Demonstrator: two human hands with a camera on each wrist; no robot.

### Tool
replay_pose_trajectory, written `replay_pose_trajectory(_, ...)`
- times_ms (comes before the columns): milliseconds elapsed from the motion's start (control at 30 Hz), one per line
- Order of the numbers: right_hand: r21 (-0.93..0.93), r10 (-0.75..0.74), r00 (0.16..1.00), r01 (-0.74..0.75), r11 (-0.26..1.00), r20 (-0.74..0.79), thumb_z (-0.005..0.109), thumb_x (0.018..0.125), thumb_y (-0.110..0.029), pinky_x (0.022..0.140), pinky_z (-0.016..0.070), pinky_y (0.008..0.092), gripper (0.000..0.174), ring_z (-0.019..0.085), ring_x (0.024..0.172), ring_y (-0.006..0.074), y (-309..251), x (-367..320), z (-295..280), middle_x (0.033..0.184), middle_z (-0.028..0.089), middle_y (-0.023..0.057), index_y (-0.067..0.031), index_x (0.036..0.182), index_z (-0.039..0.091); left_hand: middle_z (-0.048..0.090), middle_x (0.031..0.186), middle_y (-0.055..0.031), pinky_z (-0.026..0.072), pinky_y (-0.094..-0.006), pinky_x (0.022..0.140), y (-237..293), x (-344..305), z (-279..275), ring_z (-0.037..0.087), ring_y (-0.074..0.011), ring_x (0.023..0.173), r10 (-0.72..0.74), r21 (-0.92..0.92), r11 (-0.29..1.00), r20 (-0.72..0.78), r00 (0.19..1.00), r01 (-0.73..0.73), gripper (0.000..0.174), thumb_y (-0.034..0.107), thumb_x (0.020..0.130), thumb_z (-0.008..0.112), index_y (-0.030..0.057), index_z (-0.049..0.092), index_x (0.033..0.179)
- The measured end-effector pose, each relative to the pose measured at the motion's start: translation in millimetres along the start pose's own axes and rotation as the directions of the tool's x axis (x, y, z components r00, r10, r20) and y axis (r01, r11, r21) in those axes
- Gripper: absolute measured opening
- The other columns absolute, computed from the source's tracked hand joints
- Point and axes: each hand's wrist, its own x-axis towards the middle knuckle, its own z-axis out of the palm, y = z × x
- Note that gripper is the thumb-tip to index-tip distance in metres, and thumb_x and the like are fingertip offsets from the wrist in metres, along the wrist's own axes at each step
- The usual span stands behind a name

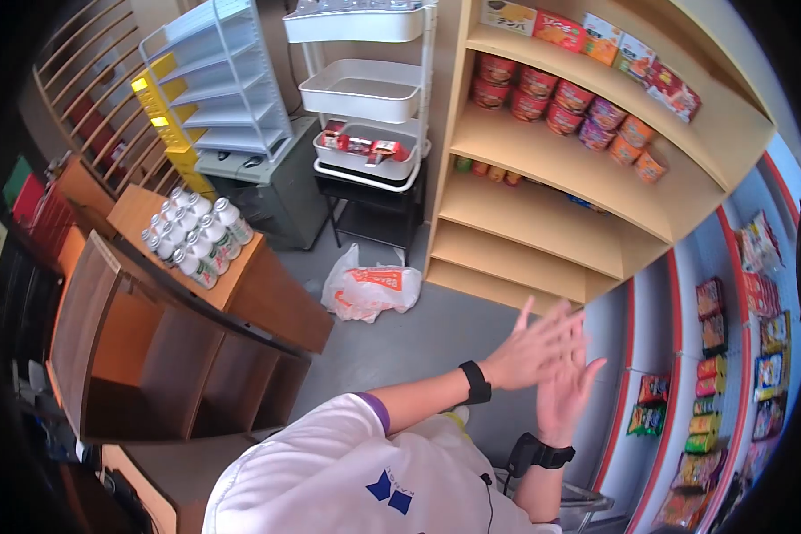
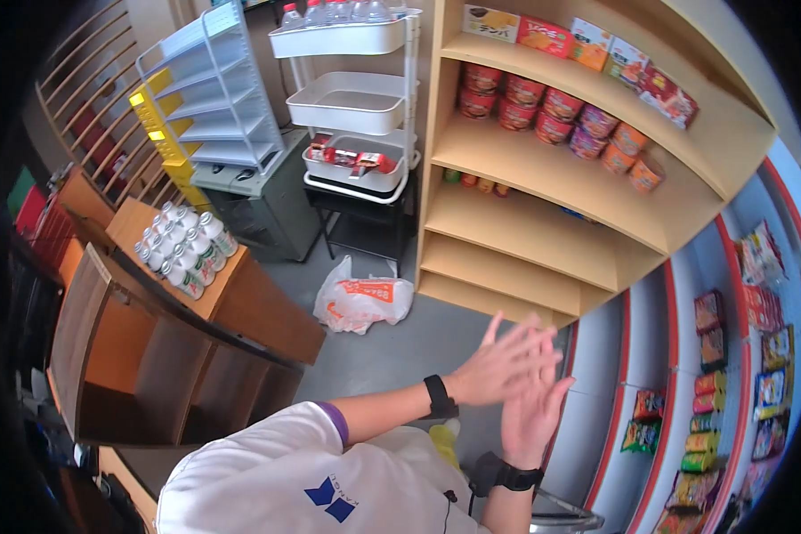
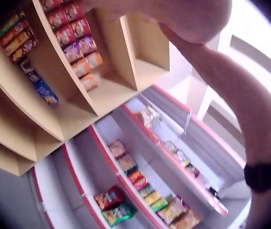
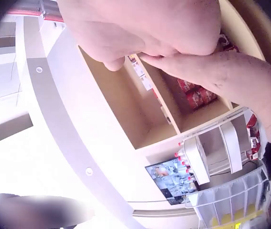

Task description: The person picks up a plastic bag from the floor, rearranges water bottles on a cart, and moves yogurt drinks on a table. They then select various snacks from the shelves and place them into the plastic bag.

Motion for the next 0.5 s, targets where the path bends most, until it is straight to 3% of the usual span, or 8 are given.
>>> replay_pose_trajectory(67, -0.030, -0.018, 0.999, 0.019, 0.999, 0.031, 0.034, 0.096, -0.046, 0.115, 0.0149, 0.0373, 0.061, 0.023, 0.137, 0.0249, -4.7, 17.7, -7.8, 0.147, 0.027, 0.0134, -0.0031, 0.140, 0.030, 0.030, 0.146, -0.0113, 0.0178, -0.0497, 0.111, -20.6, 9.7, 9.4, 0.023, -0.0292, 0.137, -0.244, 0.061, 0.967, -0.074, 0.967, 0.248, 0.062, 0.042, 0.089, 0.051, 0.0163, 0.033, 0.142)
replay_pose_trajectory(100, -0.007, -0.017, 0.989, 0.018, 1.000, 0.144, 0.034, 0.097, -0.045, 0.115, 0.0137, 0.0369, 0.058, 0.023, 0.137, 0.0248, -7.1, 26.6, -25.6, 0.145, 0.032, 0.0141, -0.0027, 0.136, 0.036, 0.029, 0.147, -0.0109, 0.0195, -0.0473, 0.110, -29.8, 13.4, 15.6, 0.024, -0.0269, 0.137, -0.457, -0.496, 0.749, 0.093, 0.884, 0.440, 0.065, 0.044, 0.089, 0.050, 0.0148, 0.029, 0.143)
replay_pose_trajectory(133, 0.014, -0.011, 0.967, 0.007, 1.000, 0.256, 0.034, 0.097, -0.044, 0.115, 0.0126, 0.0364, 0.056, 0.023, 0.138, 0.0247, -12.2, 34.3, -37.5, 0.143, 0.036, 0.0148, -0.0022, 0.133, 0.042, 0.028, 0.147, -0.0106, 0.0213, -0.0448, 0.110, -36.5, 17.5, 22.8, 0.024, -0.0245, 0.137, -0.519, -0.838, 0.220, 0.333, 0.787, 0.500, 0.068, 0.046, 0.090, 0.049, 0.0133, 0.026, 0.144)
replay_pose_trajectory(167, 0.046, 0.031, 0.998, -0.029, 0.999, -0.051, 0.037, 0.097, -0.042, 0.105, 0.0338, 0.0323, 0.046, 0.046, 0.121, 0.0226, -10.9, 39.7, -20.8, 0.119, 0.057, 0.0119, -0.0034, 0.113, 0.056, 0.041, 0.136, -0.0077, 0.0310, -0.0316, 0.104, -17.6, 27.0, 3.7, 0.034, -0.0168, 0.129, -0.440, -0.855, -0.229, 0.517, 0.734, 0.465, 0.056, 0.035, 0.090, 0.057, 0.0114, 0.038, 0.136)
replay_pose_trajectory(267, 0.191, 0.170, 0.985, -0.167, 0.967, -0.003, 0.042, 0.097, -0.039, 0.074, 0.0475, 0.0241, 0.035, 0.057, 0.082, 0.0148, -5.8, 64.3, -109.9, 0.087, 0.060, 0.0047, -0.0074, 0.093, 0.057, 0.049, 0.121, -0.0029, 0.0356, -0.0271, 0.098, -0.2, 36.9, 47.2, 0.044, -0.0124, 0.116, -0.498, -0.895, 0.067, 0.354, 0.792, 0.442, 0.046, 0.017, 0.084, 0.066, 0.0105, 0.047, 0.125)
replay_pose_trajectory(333, 0.114, 0.280, 0.955, -0.269, 0.956, -0.094, 0.044, 0.097, -0.038, 0.068, 0.0440, 0.0233, 0.033, 0.052, 0.073, 0.0131, -18.4, 67.1, -119.3, 0.081, 0.056, 0.0034, -0.0081, 0.085, 0.054, 0.056, 0.096, 0.0005, 0.0417, -0.0240, 0.085, 9.8, 46.2, 61.1, 0.052, -0.0088, 0.095, -0.641, -0.937, 0.151, 0.150, 0.752, 0.316, 0.044, 0.006, 0.074, 0.069, 0.0087, 0.053, 0.115)
replay_pose_trajectory(400, 0.067, 0.344, 0.929, -0.337, 0.939, -0.140, 0.045, 0.096, -0.037, 0.061, 0.0405, 0.0226, 0.034, 0.047, 0.065, 0.0113, -24.9, 76.8, -120.7, 0.075, 0.053, 0.0020, -0.0088, 0.077, 0.051, 0.058, 0.091, -0.0045, 0.0466, -0.0281, 0.076, 15.9, 52.5, 64.1, 0.058, -0.0150, 0.085, -0.660, -0.769, 0.497, -0.034, 0.750, 0.402, 0.037, 0.008, 0.075, 0.069, 0.0065, 0.054, 0.109)
replay_pose_trajectory(500, 0.172, 0.440, 0.897, -0.442, 0.881, 0.048, 0.048, 0.094, -0.043, 0.052, 0.0412, 0.0250, 0.040, 0.047, 0.053, 0.0137, -39.1, 83.2, -112.9, 0.065, 0.052, 0.0035, -0.0103, 0.071, 0.052, 0.057, 0.092, -0.0083, 0.0481, -0.0316, 0.072, 24.0, 62.2, 48.7, 0.059, -0.0253, 0.083, -0.608, -0.560, 0.699, -0.135, 0.783, 0.446, 0.039, 0.007, 0.073, 0.068, 0.0073, 0.055, 0.110)
